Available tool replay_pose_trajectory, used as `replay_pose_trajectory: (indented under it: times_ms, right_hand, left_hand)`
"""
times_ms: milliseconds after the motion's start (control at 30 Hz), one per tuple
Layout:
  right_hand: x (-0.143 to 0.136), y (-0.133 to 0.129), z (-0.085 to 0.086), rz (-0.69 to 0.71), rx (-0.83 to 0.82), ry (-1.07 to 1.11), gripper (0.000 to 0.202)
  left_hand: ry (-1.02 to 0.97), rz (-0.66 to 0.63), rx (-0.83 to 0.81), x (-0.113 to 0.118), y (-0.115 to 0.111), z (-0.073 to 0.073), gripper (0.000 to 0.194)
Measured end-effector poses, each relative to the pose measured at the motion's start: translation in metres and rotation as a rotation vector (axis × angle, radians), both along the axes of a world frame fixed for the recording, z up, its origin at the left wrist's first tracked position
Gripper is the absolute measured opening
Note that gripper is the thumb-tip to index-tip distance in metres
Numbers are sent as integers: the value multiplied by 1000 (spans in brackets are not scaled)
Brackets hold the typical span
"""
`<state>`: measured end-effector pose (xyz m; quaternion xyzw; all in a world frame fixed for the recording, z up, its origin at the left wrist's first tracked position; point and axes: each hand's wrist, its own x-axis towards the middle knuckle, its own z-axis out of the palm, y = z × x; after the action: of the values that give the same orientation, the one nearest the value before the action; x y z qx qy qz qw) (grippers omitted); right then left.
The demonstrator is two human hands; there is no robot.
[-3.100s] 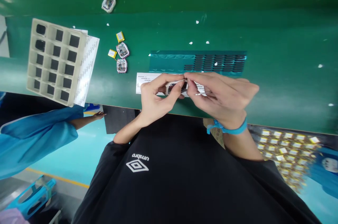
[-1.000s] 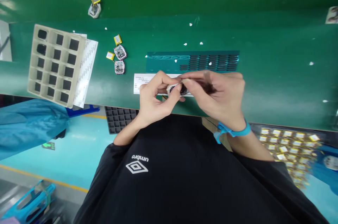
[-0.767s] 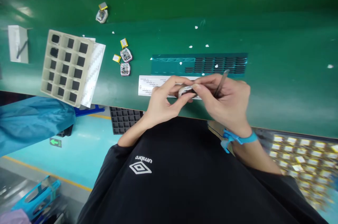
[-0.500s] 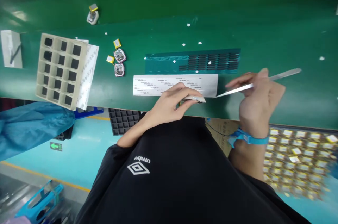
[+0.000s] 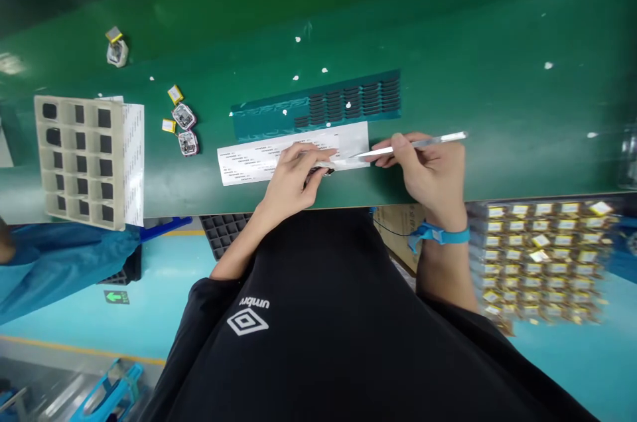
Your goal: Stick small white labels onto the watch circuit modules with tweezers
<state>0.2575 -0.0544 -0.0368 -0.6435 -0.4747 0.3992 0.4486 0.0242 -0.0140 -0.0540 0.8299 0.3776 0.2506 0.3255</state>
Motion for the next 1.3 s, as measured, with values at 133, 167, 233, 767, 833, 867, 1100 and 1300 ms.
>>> replay_pose_trajectory:
  times_ms: [133,167,233,767,833,867,1100,1300]
  right_hand:
    - [-3,-3,0,38,-15,-2,39]
    - [-3,-3,-1,45,-14,6,38]
    - [-2,-3,-3,50,1,42,37]
    - [-55,24,37,30,285,320,19]
    - [-58,26,38,68,290,318,18]
    - [-59,27,39,67,286,303,18]
    - [-61,29,40,34,266,211,28]
    - [-62,30,41,53,267,229,20]
  left_hand:
    - [27,23,-16,1,0,1,19]
    - [36,27,-17,1,0,1,19]
    - [27,32,-10,1,0,-1,19]
    - [-523,75,-554,-5,8,48,41]
    - [-548,71,-567,-5,7,52,41]
    - [-565,76,-565,-5,5,53,41]
    - [-606,138,-566,-3,1,55,43]
    - [-606,149,-585,-4,0,55,43]
